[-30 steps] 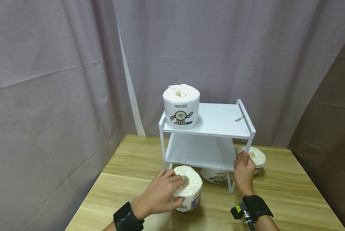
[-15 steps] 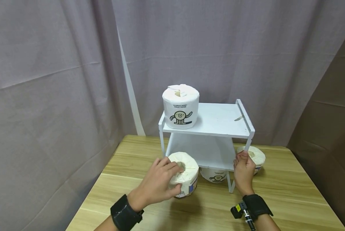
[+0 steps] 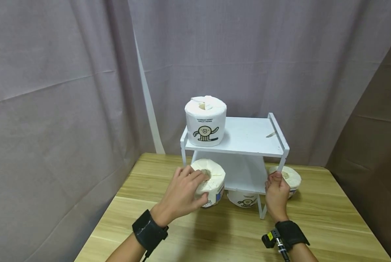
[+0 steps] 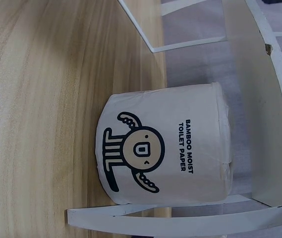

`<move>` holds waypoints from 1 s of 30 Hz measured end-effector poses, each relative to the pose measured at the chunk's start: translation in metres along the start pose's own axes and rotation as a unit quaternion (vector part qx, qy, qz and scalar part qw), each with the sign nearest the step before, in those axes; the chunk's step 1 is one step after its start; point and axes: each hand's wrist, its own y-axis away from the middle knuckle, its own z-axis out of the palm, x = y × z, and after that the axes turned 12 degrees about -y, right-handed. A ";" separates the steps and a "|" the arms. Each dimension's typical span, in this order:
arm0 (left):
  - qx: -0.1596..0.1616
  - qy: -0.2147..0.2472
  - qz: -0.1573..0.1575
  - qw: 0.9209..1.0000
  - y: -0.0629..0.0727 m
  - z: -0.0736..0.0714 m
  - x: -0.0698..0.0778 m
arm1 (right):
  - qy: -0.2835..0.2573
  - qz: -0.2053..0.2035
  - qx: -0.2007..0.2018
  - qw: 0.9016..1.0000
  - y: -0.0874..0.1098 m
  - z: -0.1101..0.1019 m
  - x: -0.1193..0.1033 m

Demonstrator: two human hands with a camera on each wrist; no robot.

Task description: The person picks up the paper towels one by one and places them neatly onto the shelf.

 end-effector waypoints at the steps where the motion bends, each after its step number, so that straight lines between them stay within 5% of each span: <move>1: -0.001 -0.003 -0.002 1.000 -0.001 0.001 0.000 | -0.002 0.000 -0.001 1.000 0.000 0.000 0.000; 20: 0.041 -0.028 -0.080 0.996 -0.023 0.027 0.008 | -0.018 -0.001 -0.011 1.000 0.000 0.002 0.000; 30: 0.023 -0.032 -0.085 0.996 -0.035 0.040 0.007 | -0.027 -0.003 -0.019 0.999 0.001 0.001 -0.002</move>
